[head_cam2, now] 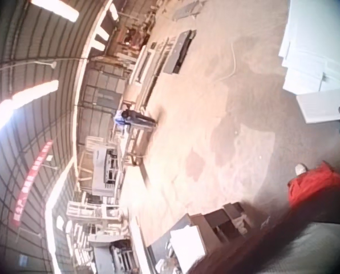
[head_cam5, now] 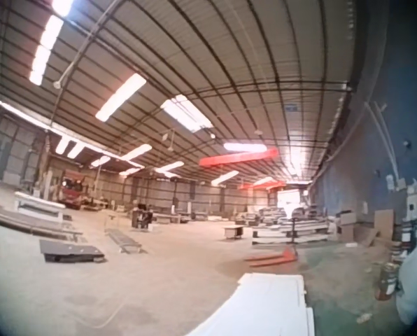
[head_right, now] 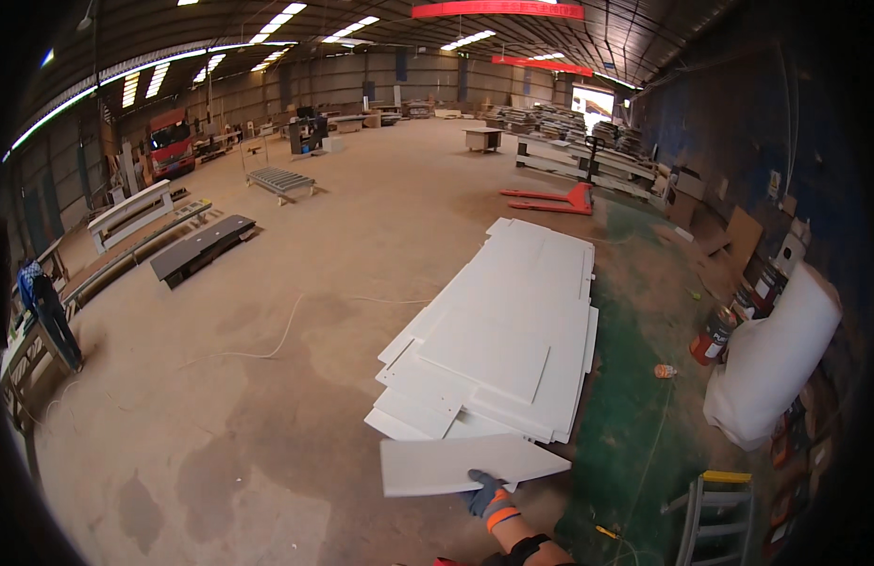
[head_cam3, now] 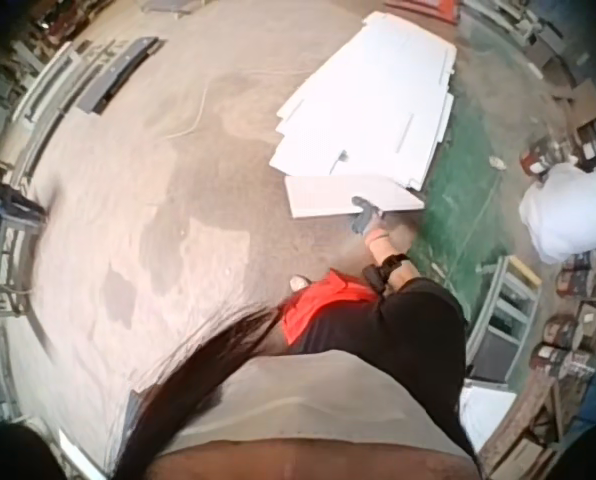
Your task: The person wipes white panels with a cloth and uses a scraper on the surfaces before moving each panel to a stack on the floor.
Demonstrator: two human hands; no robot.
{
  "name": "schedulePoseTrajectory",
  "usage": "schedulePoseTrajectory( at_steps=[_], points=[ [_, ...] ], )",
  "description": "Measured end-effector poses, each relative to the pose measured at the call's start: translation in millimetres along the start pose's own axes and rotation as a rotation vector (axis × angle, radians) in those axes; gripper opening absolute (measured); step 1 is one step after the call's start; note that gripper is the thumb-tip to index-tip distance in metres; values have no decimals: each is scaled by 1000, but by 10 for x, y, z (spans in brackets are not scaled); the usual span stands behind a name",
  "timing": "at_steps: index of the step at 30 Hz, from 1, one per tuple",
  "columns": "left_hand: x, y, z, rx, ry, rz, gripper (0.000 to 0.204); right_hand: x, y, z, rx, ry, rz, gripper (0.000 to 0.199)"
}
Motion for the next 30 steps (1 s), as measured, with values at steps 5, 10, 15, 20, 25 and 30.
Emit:
schedulePoseTrajectory(
  at_steps=[5, 10, 15, 20, 25, 30],
  points=[
    [-279, 1, -53, 12, 28, 87, 26, -3, 804, 876, 233, 85, -143, 25],
    [-458, -18, -196, 42, 79, 248, 26, -343, 1650, 1425, 343, 260, -29, 27],
    [-435, 62, -460, 39, 107, 474, 26, -483, 2921, 1694, 204, 445, -98, 30],
    [-800, 650, -533, -5, 137, 597, 27, -498, 3864, 1978, 294, 480, -164, 32],
    [-1048, 1081, -423, -106, 156, 702, 27, -483, 4614, 2053, 195, 587, -158, 34],
    [-990, 1435, -304, -205, 193, 828, 27, -434, 4991, 1786, 91, 624, -137, 29]
  ],
)
Point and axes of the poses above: each hand's wrist, its own y-axis towards the middle knuckle, its own x-axis out of the back of the hand, z = x × y, the point moved 7 cm from there along y, towards the middle knuckle, and after that the axes turned 6 degrees about y, right-handed, at the moved point
